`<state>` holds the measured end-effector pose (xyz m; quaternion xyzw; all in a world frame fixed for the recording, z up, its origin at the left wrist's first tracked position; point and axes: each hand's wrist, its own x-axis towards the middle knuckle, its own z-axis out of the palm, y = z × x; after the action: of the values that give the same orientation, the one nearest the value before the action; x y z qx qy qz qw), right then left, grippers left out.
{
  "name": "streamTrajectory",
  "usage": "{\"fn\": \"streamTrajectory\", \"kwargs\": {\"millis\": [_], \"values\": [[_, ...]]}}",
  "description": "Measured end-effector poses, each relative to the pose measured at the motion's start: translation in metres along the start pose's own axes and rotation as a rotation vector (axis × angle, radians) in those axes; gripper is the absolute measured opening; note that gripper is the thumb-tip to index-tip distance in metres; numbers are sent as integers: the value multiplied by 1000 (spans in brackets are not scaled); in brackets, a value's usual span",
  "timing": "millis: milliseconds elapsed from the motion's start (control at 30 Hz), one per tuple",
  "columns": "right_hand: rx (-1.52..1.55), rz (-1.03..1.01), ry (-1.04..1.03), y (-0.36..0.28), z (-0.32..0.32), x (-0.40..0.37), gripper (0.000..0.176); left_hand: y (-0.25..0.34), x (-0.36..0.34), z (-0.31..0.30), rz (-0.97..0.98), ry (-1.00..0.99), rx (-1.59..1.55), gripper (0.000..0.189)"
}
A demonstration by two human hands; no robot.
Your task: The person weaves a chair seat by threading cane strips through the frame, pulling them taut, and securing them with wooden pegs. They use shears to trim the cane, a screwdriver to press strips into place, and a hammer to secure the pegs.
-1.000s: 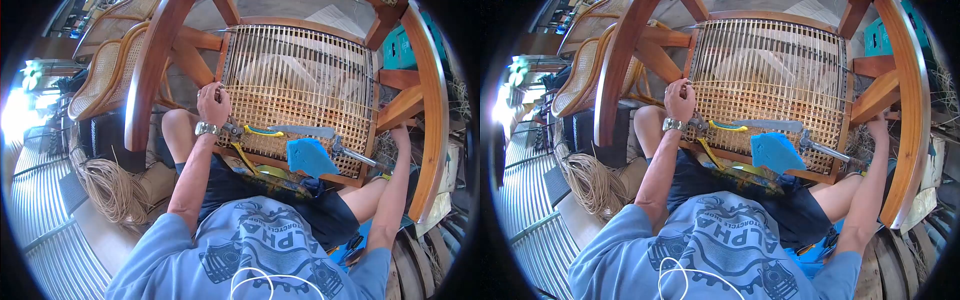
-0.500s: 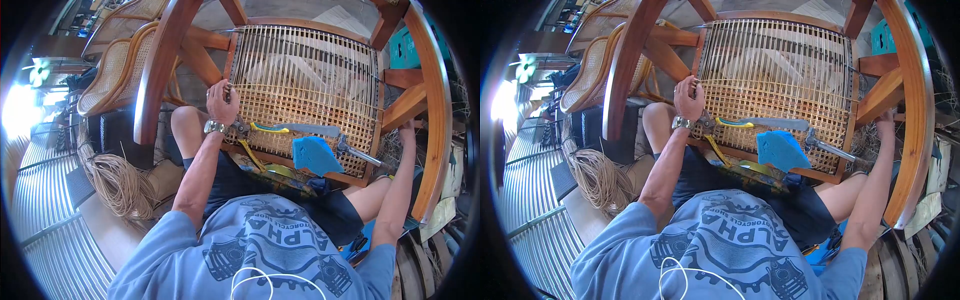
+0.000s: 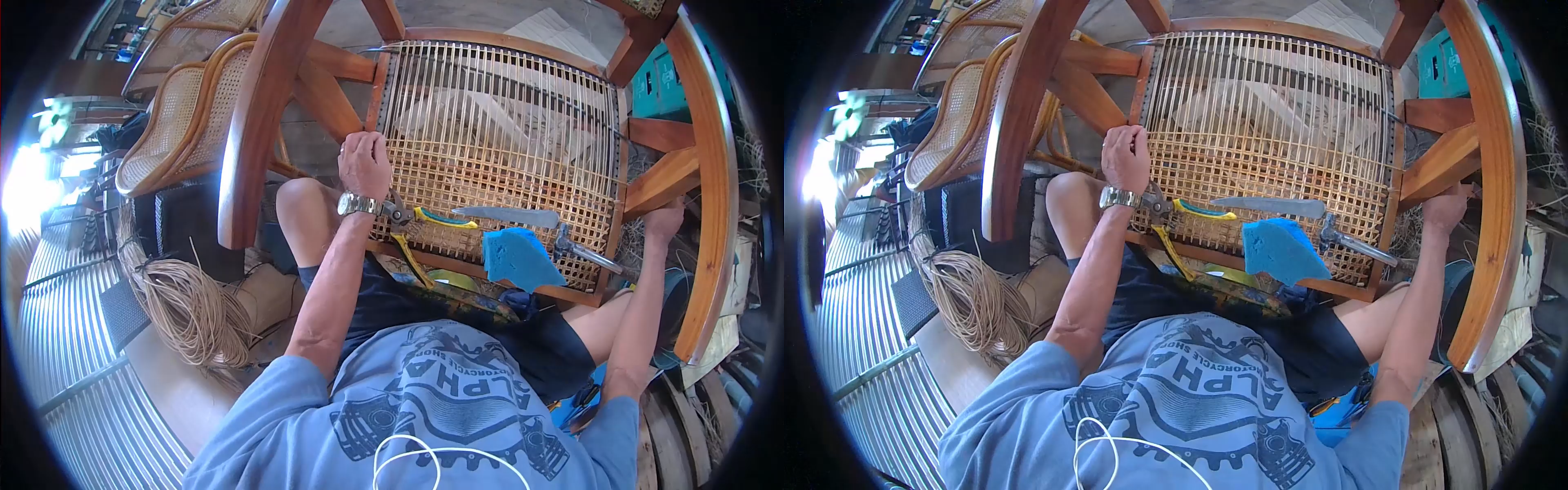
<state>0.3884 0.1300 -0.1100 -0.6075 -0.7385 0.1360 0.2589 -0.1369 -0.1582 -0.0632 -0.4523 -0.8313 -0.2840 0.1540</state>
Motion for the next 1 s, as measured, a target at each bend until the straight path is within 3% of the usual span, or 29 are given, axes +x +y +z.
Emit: {"fn": "streamTrajectory", "kwargs": {"millis": [33,167,200,233,267,367,433,500,633,700,733,800,900,1000], "values": [[-221,56,36,-5,-2,-3,48,0,-1,-2,123,40,47,15],[-361,-14,37,39,10,-3,46,-5,-5,-13,72,-80,-69,32],[-6,77,-93,84,17,6,40,-7,-8,-15,30,-118,-170,41],[351,167,-222,57,7,5,34,-8,-10,-17,-13,-158,-269,51],[322,245,-335,33,-15,-2,38,-9,-11,-20,77,-148,-192,59],[370,432,-499,23,-26,-2,39,-6,-13,-22,49,-143,-216,59],[465,457,-506,42,-13,1,40,-3,-13,-23,50,-154,-180,60],[435,261,-360,58,0,3,37,-1,-13,-26,57,-169,-139,60],[457,227,-250,50,4,5,40,1,-13,-27,84,-200,-94,62],[238,69,-211,78,18,10,39,-1,-11,-27,125,-197,-66,64],[243,75,-211,62,12,5,39,-1,-8,-29,138,-219,-48,65],[-25,46,-138,2,-14,0,36,1,-2,-34,156,-240,-29,66],[-268,87,-209,8,-14,2,34,5,11,-42,102,-349,-60,67],[-252,149,-192,5,-13,3,36,4,23,-50,231,-449,-15,66]]}}
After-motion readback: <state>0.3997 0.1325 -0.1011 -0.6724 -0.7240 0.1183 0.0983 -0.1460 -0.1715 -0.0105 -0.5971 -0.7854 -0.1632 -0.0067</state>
